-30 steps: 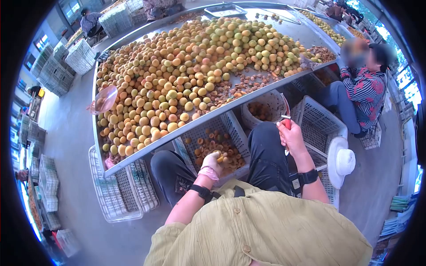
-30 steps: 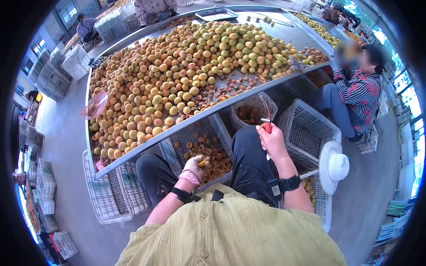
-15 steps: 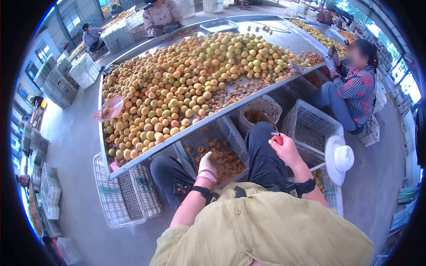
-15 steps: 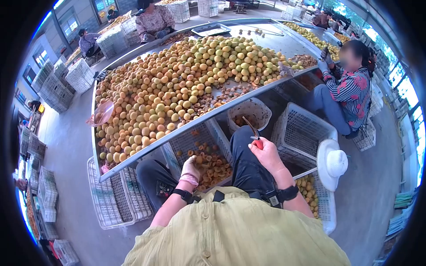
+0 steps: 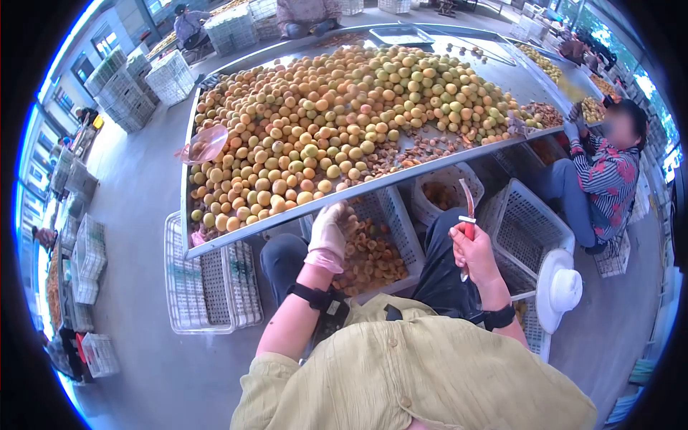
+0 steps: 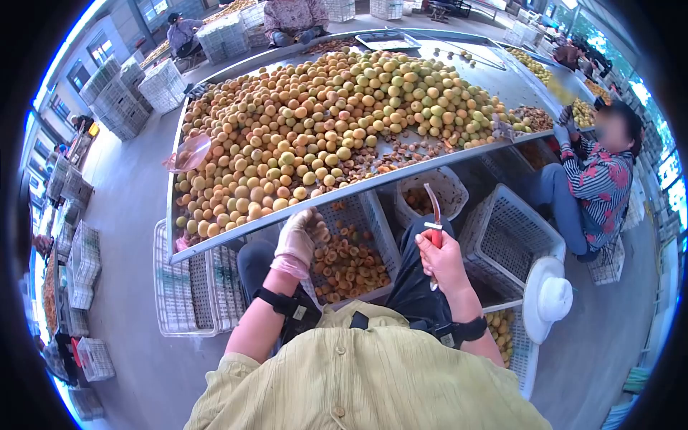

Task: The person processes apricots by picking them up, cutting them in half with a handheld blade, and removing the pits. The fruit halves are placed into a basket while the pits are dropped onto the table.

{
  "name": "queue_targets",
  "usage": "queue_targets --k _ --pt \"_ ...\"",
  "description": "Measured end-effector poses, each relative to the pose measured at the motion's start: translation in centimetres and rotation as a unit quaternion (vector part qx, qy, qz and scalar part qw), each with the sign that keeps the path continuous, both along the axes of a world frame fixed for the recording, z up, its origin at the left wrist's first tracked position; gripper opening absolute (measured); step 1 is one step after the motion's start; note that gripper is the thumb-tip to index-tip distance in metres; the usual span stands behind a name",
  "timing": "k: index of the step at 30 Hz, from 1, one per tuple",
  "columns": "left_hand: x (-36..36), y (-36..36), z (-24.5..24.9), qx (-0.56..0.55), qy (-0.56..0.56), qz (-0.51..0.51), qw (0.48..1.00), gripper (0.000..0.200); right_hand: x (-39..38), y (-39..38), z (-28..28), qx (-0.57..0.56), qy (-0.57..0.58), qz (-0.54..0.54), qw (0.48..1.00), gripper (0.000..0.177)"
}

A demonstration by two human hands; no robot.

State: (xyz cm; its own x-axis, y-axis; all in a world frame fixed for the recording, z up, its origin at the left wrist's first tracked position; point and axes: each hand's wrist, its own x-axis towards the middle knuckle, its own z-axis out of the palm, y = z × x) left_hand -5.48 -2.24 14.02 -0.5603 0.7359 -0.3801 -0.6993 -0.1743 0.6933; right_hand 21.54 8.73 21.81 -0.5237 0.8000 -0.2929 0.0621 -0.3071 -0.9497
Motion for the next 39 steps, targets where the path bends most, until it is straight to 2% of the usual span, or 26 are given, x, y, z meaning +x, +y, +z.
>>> queue_targets --k 1,4,7,9,10,11,13,14,15,17,19,21,22,23,24,25,26,27,29,30,31,33,34,39 --pt "-1.2 0.3 0.6 -0.024 0.065 -0.003 0.998 0.021 -0.9 0.4 0.3 -0.056 0.059 -0.005 0.997 0.011" --pt "-5.5 2.1 1.2 -0.054 0.177 0.028 0.982 0.024 -5.4 2.2 1.2 -0.126 0.131 0.022 0.983 0.010" --pt "-10.9 5.4 -0.4 -0.149 0.374 0.059 0.913 0.036 -11.6 3.4 3.0 -0.182 0.201 0.058 0.961 0.012" --pt "-13.4 7.6 -0.2 -0.184 0.430 0.078 0.881 0.044 -15.7 3.9 4.2 -0.211 0.263 0.087 0.938 0.013" --pt "-14.0 8.0 0.8 -0.269 0.449 0.042 0.851 0.048 -17.5 4.2 4.4 -0.223 0.287 0.106 0.926 0.013" --pt "-14.8 8.9 0.6 -0.328 0.519 0.056 0.787 0.052 -19.2 4.6 4.4 -0.234 0.310 0.123 0.913 0.013" --pt "-16.8 10.4 -1.5 -0.349 0.611 0.030 0.709 0.051 -22.0 5.3 4.1 -0.246 0.319 0.154 0.902 0.012" --pt "-17.9 11.2 -3.6 -0.405 0.646 0.002 0.647 0.050 -23.1 5.5 3.4 -0.252 0.317 0.146 0.902 0.011" --pt "-17.3 11.4 -2.1 -0.469 0.659 -0.055 0.586 0.050 -24.2 5.6 2.5 -0.261 0.308 0.127 0.906 0.009" --pt "-18.5 12.0 -3.5 -0.433 0.715 -0.042 0.548 0.048 -25.4 6.1 1.4 -0.260 0.256 0.115 0.924 0.013" --pt "-18.3 12.8 -1.1 -0.473 0.715 -0.078 0.508 0.046 -26.4 7.3 -1.4 -0.238 0.231 0.133 0.934 0.016" --pt "-20.4 13.0 -3.4 -0.399 0.752 0.002 0.525 0.045 -26.9 8.5 -3.1 -0.222 0.214 0.125 0.943 0.015" --pt "-20.2 13.2 -3.1 -0.382 0.714 0.046 0.585 0.043 -27.1 9.2 -3.7 -0.199 0.201 0.121 0.952 0.014" --pt "-20.3 13.3 -2.5 -0.263 0.618 0.040 0.740 0.036 -27.1 9.9 -4.3 -0.179 0.186 0.119 0.959 0.012" --pt "-20.7 13.3 -2.1 -0.155 0.539 0.018 0.827 0.030 -27.2 10.5 -4.6 -0.172 0.204 0.109 0.958 0.011" --pt "-19.5 13.4 -0.2 -0.091 0.405 -0.010 0.910 0.026 -27.3 11.0 -5.0 -0.165 0.221 0.100 0.956 0.009" --pt "-16.8 13.5 2.8 -0.048 0.327 -0.006 0.944 0.026 -27.6 11.7 -6.2 -0.129 0.232 0.101 0.959 0.009" --pt "-14.4 13.7 4.7 -0.007 0.245 0.000 0.970 0.026 -28.1 12.0 -6.5 -0.032 0.201 0.075 0.976 0.014" --pt "-13.1 13.7 3.9 0.063 0.132 -0.034 0.989 0.027 -27.9 12.5 -6.6 0.026 0.205 0.081 0.975 0.022" --pt "-12.1 14.0 3.2 0.073 0.101 -0.038 0.992 0.033 -27.9 12.7 -7.0 0.095 0.211 0.080 0.969 0.032" --pt "-12.1 14.5 0.9 0.111 0.055 -0.054 0.991 0.039 -27.6 12.5 -7.3 0.061 0.238 0.095 0.965 0.040" --pt "-9.8 14.9 1.7 0.111 0.020 -0.090 0.990 0.045 -26.3 12.6 -6.0 0.060 0.174 0.135 0.974 0.050" --pt "-9.9 15.0 1.2 0.136 -0.008 -0.146 0.980 0.051 -26.8 12.7 -7.5 0.096 0.211 0.135 0.963 0.044" --pt "-10.4 16.2 0.1 0.093 0.088 -0.155 0.980 0.040 -26.8 14.0 -9.2 0.119 0.173 0.150 0.966 0.041"
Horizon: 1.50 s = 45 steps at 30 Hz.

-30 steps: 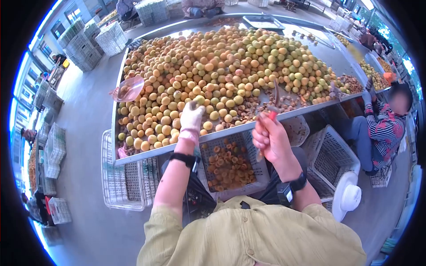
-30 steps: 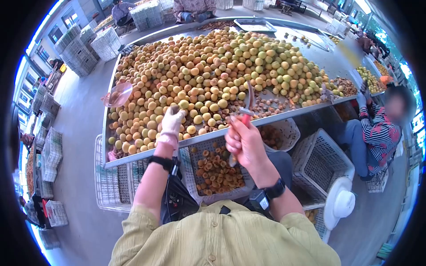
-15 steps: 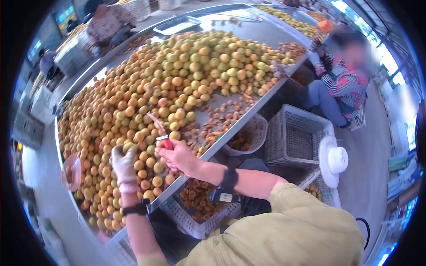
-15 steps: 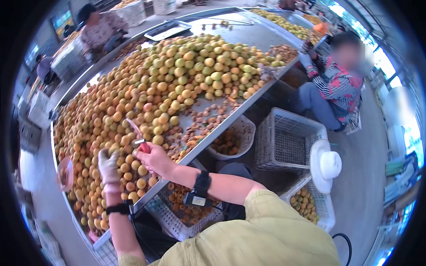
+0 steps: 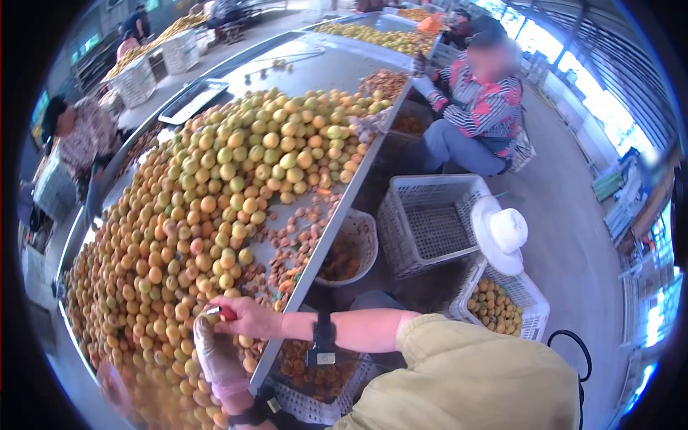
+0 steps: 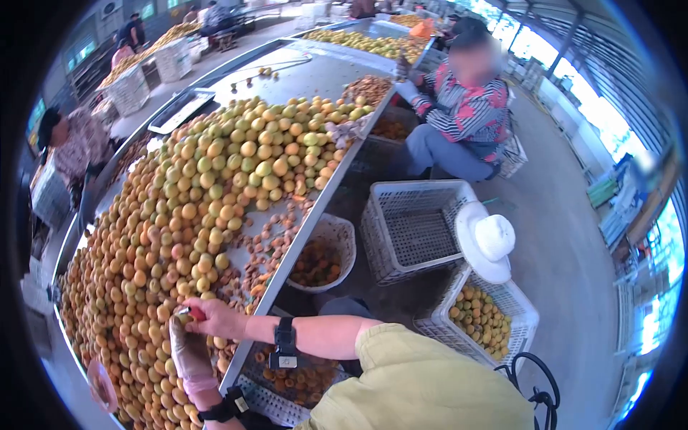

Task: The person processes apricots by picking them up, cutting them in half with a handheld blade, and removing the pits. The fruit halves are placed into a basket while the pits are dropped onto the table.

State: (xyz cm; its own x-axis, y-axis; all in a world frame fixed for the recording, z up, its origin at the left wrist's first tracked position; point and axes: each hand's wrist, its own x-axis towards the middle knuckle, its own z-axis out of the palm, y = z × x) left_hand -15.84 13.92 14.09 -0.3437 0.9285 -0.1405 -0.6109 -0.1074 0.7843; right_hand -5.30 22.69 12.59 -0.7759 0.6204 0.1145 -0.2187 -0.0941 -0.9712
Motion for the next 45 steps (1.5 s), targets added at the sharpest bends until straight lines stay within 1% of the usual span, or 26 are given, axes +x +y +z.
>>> queue_targets --k 2,3,6,8,10,11,12,15,17,21,24,25,26,28,29,30,32,33,34,36,38,40,42,43,44,45 --pt "0.5 0.4 0.7 0.008 0.023 0.012 1.000 0.039 0.3 0.6 0.6 0.022 -0.011 0.018 1.000 0.042" --pt "0.6 0.6 1.1 0.045 0.045 -0.016 0.998 0.041 0.1 0.8 0.5 0.003 0.019 0.008 1.000 0.042" --pt "1.3 1.0 1.7 0.055 0.103 -0.002 0.993 0.045 0.5 1.3 0.9 0.003 0.030 0.003 1.000 0.043" --pt "1.4 0.8 2.2 0.027 0.094 0.010 0.995 0.049 0.5 1.2 0.7 0.024 0.009 0.000 1.000 0.042" --pt "1.6 0.7 2.4 -0.017 0.104 0.084 0.991 0.053 0.6 0.8 0.8 0.026 -0.008 -0.042 0.999 0.039" --pt "0.8 0.9 1.9 -0.002 0.100 0.094 0.990 0.054 0.8 0.7 1.7 -0.013 0.029 -0.034 0.999 0.031" --pt "0.0 0.7 1.5 -0.002 0.101 0.094 0.990 0.054 0.7 0.9 1.6 -0.013 0.029 -0.034 0.999 0.031" --pt "-1.8 0.1 0.8 -0.022 0.114 0.143 0.983 0.044 0.8 1.3 1.3 0.031 -0.024 -0.025 0.999 0.032" --pt "-2.2 -0.5 0.9 -0.018 0.118 0.129 0.984 0.042 0.9 1.3 1.3 0.087 -0.056 -0.026 0.994 0.037" --pt "-2.3 -1.1 1.7 -0.032 0.131 0.130 0.982 0.037 0.5 0.9 0.6 0.118 -0.093 -0.006 0.989 0.039" --pt "-3.0 -0.8 0.8 0.001 0.100 0.137 0.986 0.035 -0.2 1.0 -0.3 0.111 -0.036 -0.042 0.992 0.038" --pt "-3.6 -1.1 0.4 -0.013 0.094 0.119 0.988 0.036 -0.5 1.3 -0.5 0.015 -0.005 -0.030 0.999 0.037" --pt "-4.1 -1.1 0.1 -0.019 0.095 0.116 0.989 0.036 -0.2 1.5 0.0 0.008 -0.005 -0.033 0.999 0.037" --pt "-4.7 -2.0 -0.8 -0.039 0.084 0.115 0.989 0.038 0.7 2.7 1.6 -0.268 -0.034 -0.106 0.957 0.036" --pt "-4.1 -1.5 -0.8 -0.065 0.131 0.143 0.979 0.046 1.1 3.6 1.6 -0.383 -0.010 -0.073 0.921 0.039" --pt "-3.3 -1.2 -0.1 -0.063 0.131 0.146 0.979 0.046 1.2 3.4 1.7 -0.380 -0.010 -0.071 0.922 0.039" --pt "-1.9 -0.8 1.7 -0.067 0.080 0.168 0.980 0.045 1.0 2.7 2.0 -0.277 -0.103 -0.021 0.955 0.041" --pt "-1.8 -0.8 1.9 -0.069 0.057 0.176 0.980 0.047 0.6 1.8 1.9 -0.158 -0.088 -0.011 0.983 0.039" --pt "-2.8 -1.1 2.1 -0.049 0.072 0.100 0.991 0.050 0.2 1.3 0.9 -0.155 -0.027 0.044 0.987 0.036" --pt "-3.1 -1.4 0.9 -0.026 0.229 0.133 0.964 0.049 -1.0 0.7 -1.6 0.000 -0.025 -0.008 1.000 0.031" --pt "-1.8 -1.4 4.2 -0.025 0.114 0.127 0.985 0.049 -0.6 0.3 -1.3 0.057 -0.004 -0.047 0.997 0.023" --pt "-2.6 -1.7 4.0 -0.030 0.133 0.139 0.981 0.049 -0.1 0.6 -0.6 0.164 -0.104 -0.077 0.978 0.016" --pt "-3.6 -2.2 3.2 -0.006 0.118 0.137 0.984 0.050 -0.1 0.1 0.2 -0.030 -0.053 -0.048 0.997 0.022" --pt "-3.1 -2.1 4.4 -0.020 0.145 0.141 0.979 0.052 0.1 0.5 0.1 0.137 -0.075 -0.063 0.986 0.029" --pt "-3.4 -2.2 3.9 -0.019 0.150 0.153 0.977 0.052 0.3 0.5 1.1 0.105 -0.104 -0.038 0.988 0.033" --pt "-3.7 -2.2 3.8 0.000 0.121 0.164 0.979 0.044 0.5 0.5 1.3 0.053 -0.123 0.003 0.991 0.036"
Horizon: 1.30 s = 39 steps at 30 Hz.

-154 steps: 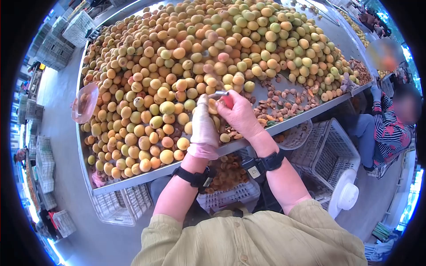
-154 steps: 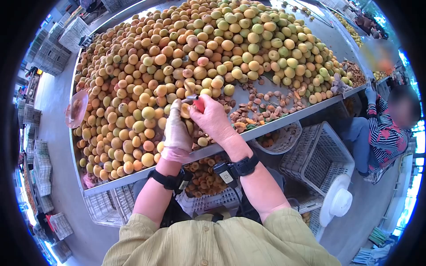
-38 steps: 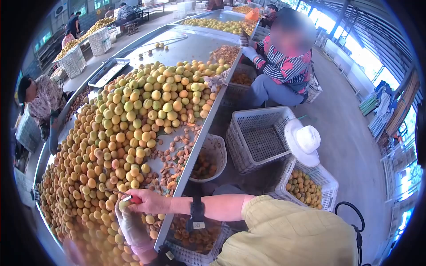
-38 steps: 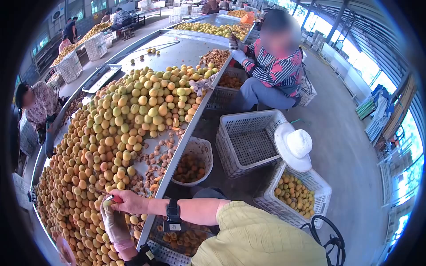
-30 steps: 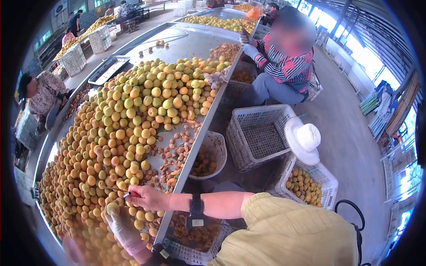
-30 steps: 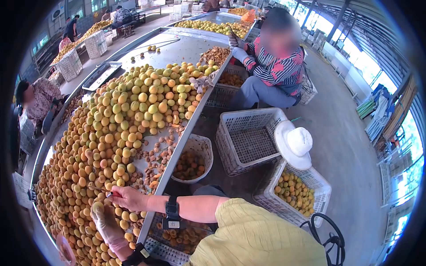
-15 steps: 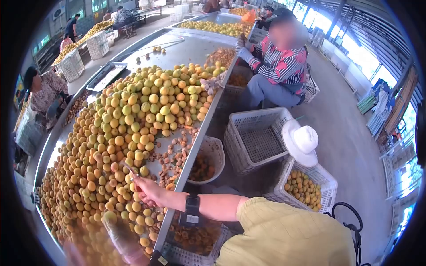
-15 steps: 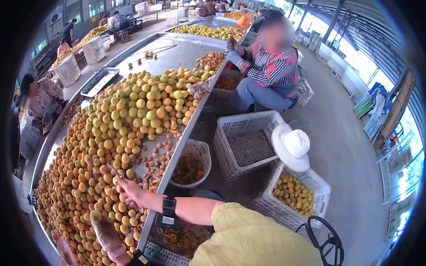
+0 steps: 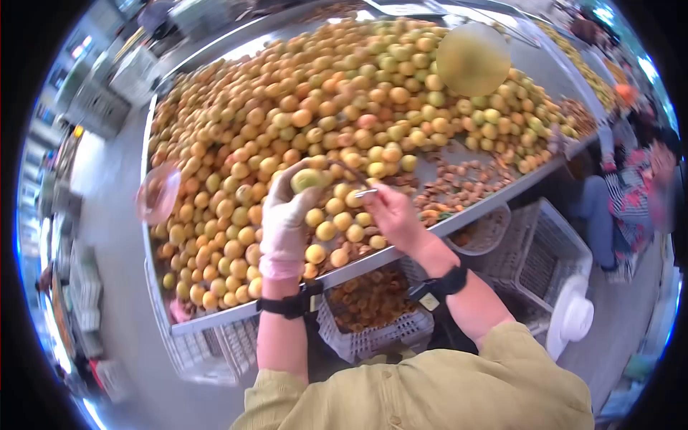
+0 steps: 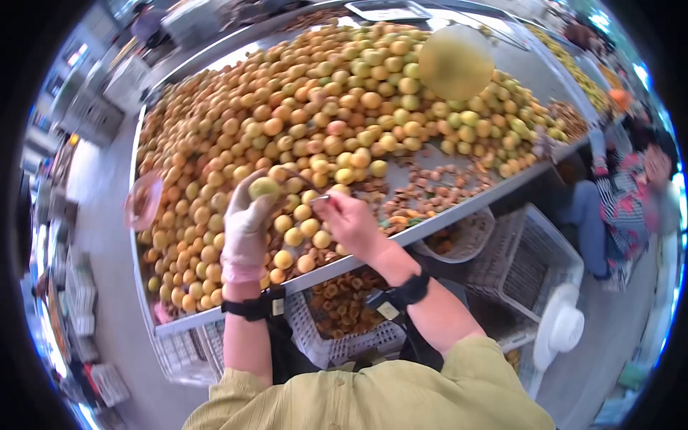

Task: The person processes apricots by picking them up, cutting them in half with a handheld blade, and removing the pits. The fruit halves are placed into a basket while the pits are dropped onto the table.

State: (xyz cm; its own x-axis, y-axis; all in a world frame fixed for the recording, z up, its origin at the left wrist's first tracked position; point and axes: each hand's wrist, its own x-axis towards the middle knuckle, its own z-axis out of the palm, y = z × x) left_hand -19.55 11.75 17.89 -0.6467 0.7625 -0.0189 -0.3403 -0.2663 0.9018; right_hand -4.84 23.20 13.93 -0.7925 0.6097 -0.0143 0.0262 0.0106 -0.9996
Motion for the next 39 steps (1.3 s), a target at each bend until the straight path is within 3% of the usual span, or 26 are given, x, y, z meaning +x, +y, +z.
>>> queue_targets --k 3,10,14,23,31,33,35,37,39 --pt "-0.8 -0.2 -0.9 0.008 0.007 -0.008 1.000 0.048 -0.1 0.0 0.4 0.100 -0.003 0.007 0.995 0.041" --pt "-1.0 -0.7 -0.2 -0.053 0.080 -0.035 0.995 0.050 0.4 0.4 0.5 0.156 -0.040 0.049 0.986 0.043" --pt "-1.0 -0.7 -0.5 -0.044 0.086 -0.034 0.995 0.049 0.4 0.5 0.7 0.093 -0.060 0.068 0.992 0.045" --pt "-1.4 -1.6 0.5 -0.053 0.086 -0.050 0.994 0.042 0.0 0.8 0.1 0.086 -0.068 0.111 0.988 0.045" --pt "-0.6 -1.5 0.4 -0.024 0.051 -0.023 0.998 0.043 -0.4 -0.3 1.6 0.128 -0.075 0.078 0.986 0.044" --pt "-1.0 -1.9 0.2 -0.054 0.076 -0.035 0.995 0.044 0.2 0.4 2.0 0.145 -0.110 0.088 0.979 0.044" --pt "-1.5 -2.2 0.3 -0.146 0.220 -0.068 0.962 0.045 0.2 0.5 2.0 0.161 -0.146 0.102 0.971 0.044" --pt "-1.4 -2.4 0.2 -0.141 0.202 -0.073 0.966 0.045 0.3 0.3 1.8 0.142 -0.130 0.109 0.975 0.044" --pt "-0.9 -2.4 0.0 -0.081 0.071 -0.055 0.993 0.045 -0.1 -0.4 -0.3 0.128 -0.094 0.103 0.982 0.044"
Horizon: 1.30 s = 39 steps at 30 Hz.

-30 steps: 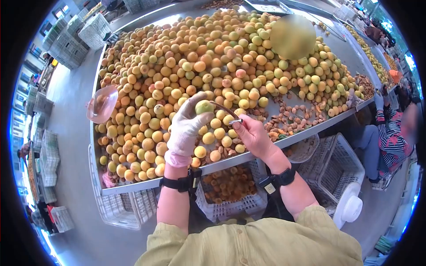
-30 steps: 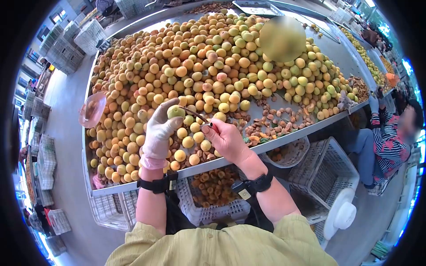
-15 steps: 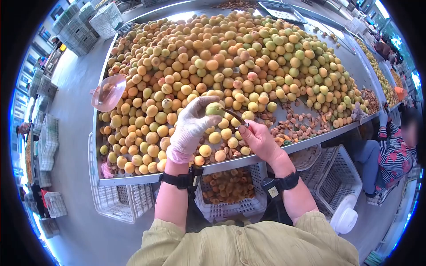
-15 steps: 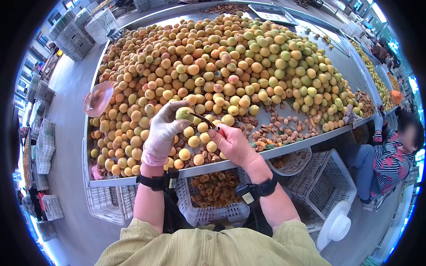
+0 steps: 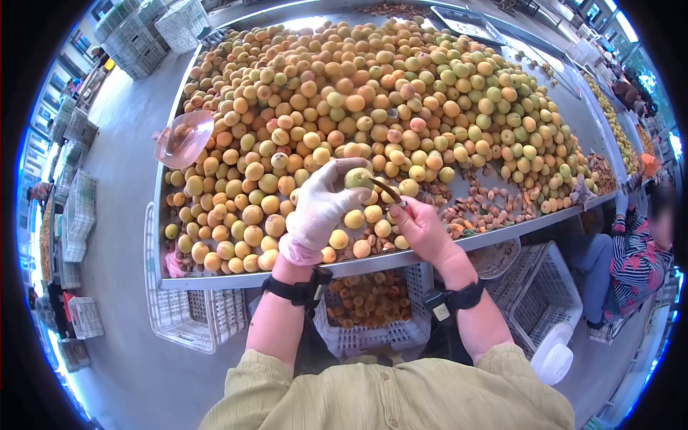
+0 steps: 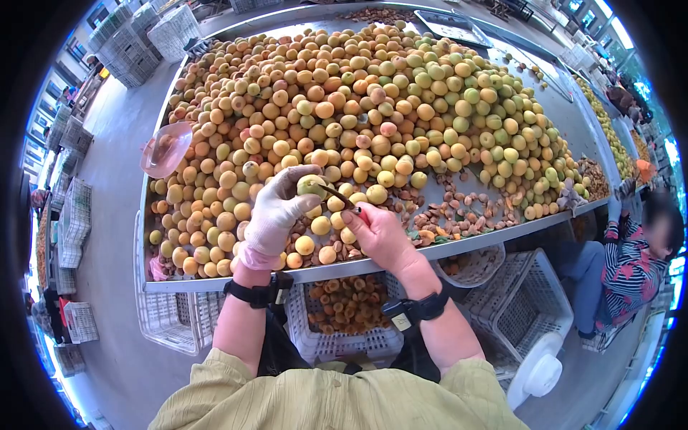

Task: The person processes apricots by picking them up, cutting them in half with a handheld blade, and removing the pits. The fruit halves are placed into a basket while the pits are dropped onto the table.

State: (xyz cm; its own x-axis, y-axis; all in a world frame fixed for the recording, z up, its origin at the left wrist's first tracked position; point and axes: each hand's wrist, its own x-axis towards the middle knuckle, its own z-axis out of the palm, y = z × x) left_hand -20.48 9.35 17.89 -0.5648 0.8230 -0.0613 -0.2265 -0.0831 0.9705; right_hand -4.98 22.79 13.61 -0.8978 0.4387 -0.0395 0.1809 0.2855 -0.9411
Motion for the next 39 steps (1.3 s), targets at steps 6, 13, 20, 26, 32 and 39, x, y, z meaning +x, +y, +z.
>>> queue_targets --k 6,13,20,26,32,39 --pt "1.3 1.2 -2.0 0.137 -0.130 0.027 0.982 0.055 -1.3 -2.4 -0.2 -0.032 0.055 -0.060 0.996 0.041" --pt "1.8 1.6 -2.2 0.094 -0.088 0.022 0.991 0.057 -1.3 -2.6 0.1 -0.085 0.035 -0.057 0.994 0.036" --pt "2.0 2.3 -1.5 0.093 -0.118 0.015 0.989 0.056 -1.2 -1.9 0.4 -0.179 0.022 -0.041 0.983 0.033" --pt "4.3 2.8 -2.0 0.145 -0.222 0.027 0.964 0.052 -0.8 -4.0 -0.3 -0.267 0.083 -0.043 0.959 0.024" --pt "3.3 3.7 -3.0 0.130 -0.204 0.010 0.970 0.047 0.1 -0.9 1.6 -0.230 -0.006 -0.041 0.972 0.027" --pt "2.6 3.5 -3.3 0.072 -0.089 0.029 0.993 0.047 -0.4 -3.2 0.4 -0.188 0.054 -0.088 0.977 0.027"
